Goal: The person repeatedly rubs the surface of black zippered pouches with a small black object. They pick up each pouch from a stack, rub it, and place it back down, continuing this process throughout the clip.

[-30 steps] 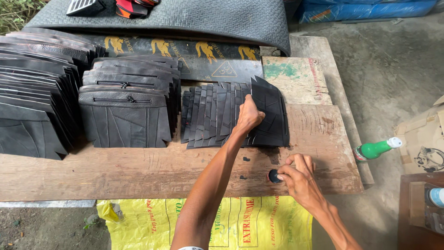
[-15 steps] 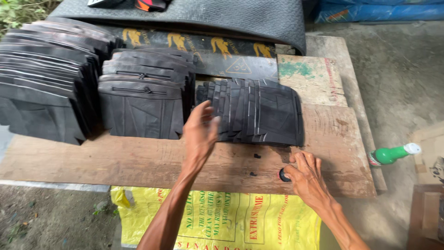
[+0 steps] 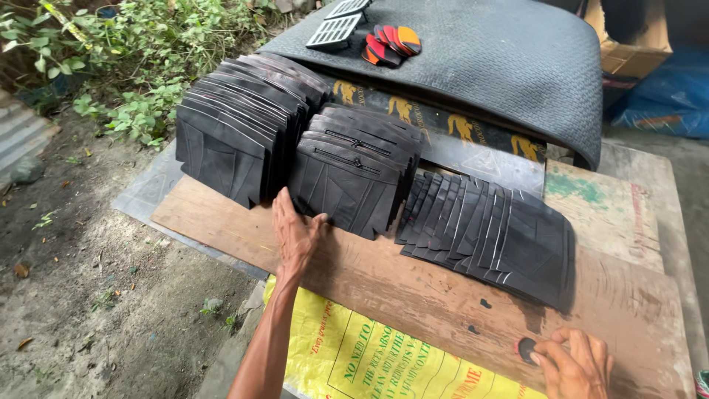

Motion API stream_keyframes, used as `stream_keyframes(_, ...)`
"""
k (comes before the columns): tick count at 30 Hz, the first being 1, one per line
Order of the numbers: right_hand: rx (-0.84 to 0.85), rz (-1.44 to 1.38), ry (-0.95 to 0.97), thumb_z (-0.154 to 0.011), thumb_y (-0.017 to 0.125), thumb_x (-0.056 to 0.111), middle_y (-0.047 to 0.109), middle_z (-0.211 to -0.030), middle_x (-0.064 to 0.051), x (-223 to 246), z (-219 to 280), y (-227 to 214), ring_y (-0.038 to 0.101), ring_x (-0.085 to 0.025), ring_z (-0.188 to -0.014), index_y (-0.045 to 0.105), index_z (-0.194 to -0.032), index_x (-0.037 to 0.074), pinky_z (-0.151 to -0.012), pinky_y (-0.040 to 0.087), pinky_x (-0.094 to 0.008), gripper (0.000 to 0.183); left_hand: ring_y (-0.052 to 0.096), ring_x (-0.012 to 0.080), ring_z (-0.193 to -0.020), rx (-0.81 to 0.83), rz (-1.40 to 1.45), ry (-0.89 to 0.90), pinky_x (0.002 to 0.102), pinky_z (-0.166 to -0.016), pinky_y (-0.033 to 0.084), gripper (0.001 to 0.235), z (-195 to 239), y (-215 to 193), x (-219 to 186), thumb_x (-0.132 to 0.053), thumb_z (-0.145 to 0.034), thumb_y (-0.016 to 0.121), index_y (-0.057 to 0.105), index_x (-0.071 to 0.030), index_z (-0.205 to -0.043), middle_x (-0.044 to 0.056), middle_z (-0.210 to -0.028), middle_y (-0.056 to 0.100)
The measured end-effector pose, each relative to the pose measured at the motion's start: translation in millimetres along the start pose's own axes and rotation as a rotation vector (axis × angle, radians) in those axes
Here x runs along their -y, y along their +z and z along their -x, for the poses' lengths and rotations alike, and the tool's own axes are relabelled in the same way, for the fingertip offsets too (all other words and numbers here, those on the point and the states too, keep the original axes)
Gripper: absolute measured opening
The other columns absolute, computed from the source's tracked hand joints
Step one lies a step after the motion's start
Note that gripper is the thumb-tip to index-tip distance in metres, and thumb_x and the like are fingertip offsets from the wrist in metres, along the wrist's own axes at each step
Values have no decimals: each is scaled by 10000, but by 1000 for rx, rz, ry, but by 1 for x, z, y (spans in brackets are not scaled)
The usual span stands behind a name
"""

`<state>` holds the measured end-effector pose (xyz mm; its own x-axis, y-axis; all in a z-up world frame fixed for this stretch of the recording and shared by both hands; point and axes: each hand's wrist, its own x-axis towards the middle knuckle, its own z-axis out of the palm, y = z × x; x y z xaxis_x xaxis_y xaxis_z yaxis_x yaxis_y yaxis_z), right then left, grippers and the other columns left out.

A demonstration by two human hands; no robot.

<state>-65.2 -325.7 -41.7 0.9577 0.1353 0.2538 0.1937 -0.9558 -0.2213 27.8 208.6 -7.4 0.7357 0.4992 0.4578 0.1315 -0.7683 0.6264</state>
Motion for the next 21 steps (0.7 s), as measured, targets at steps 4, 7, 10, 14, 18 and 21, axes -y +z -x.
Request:
stream_keyframes(4,29,6,8,-693,832,291,588,-1124,54,-12,2,11,470,-237,-1249,782,-847,249,-1091,352,-474,167,426,450,-1340,61,-60,-76,535,-1118,362,989,-7,2,-3,-208,-672,910,364,13,-1467,286,-1457,403)
stream_keyframes(7,31,1,4,-714,823,307,589,-1130,46,-14,3,10,472,-240,-1243,777,-864,240,-1089,350,-473,171,473,408,-1226,77,-36,-185,508,-1027,428,1002,-14,2,-4,-148,-626,934,388,-12,-1456,267,-1332,413)
stream_keyframes(10,42,0,17,-742,822,310,593,-1129,46,-11,0,9,479,-232,-1235,771,-875,235,-1086,352,-463,161,530,345,-1142,22,67,-198,453,-965,497,973,-14,3,7,-52,-644,895,399,-1,-1480,212,-1262,425)
stream_keyframes(14,-14,-25,2,-726,823,306,597,-1105,46,-9,0,9,486,-236,-1214,764,-860,230,-1091,359,-467,164,594,275,-1149,-62,737,-278,401,-1020,552,772,-15,7,28,-39,-690,886,525,34,-1369,166,-1319,450)
stream_keyframes(18,-4,-33,16,-727,823,297,598,-1108,46,-12,3,11,500,-247,-1199,767,-887,227,-1049,382,-461,183,590,283,-1111,-235,1339,-567,367,-992,501,633,1,11,33,-59,-844,862,503,139,-1326,198,-1274,558)
stream_keyframes(21,-75,-99,-43,-735,795,282,588,-1110,45,-12,0,11,504,-244,-1181,755,-903,226,-1082,392,-456,181,612,234,-1167,-142,1116,-459,323,-1033,505,750,23,13,18,-15,-753,844,452,34,-1391,130,-1294,603)
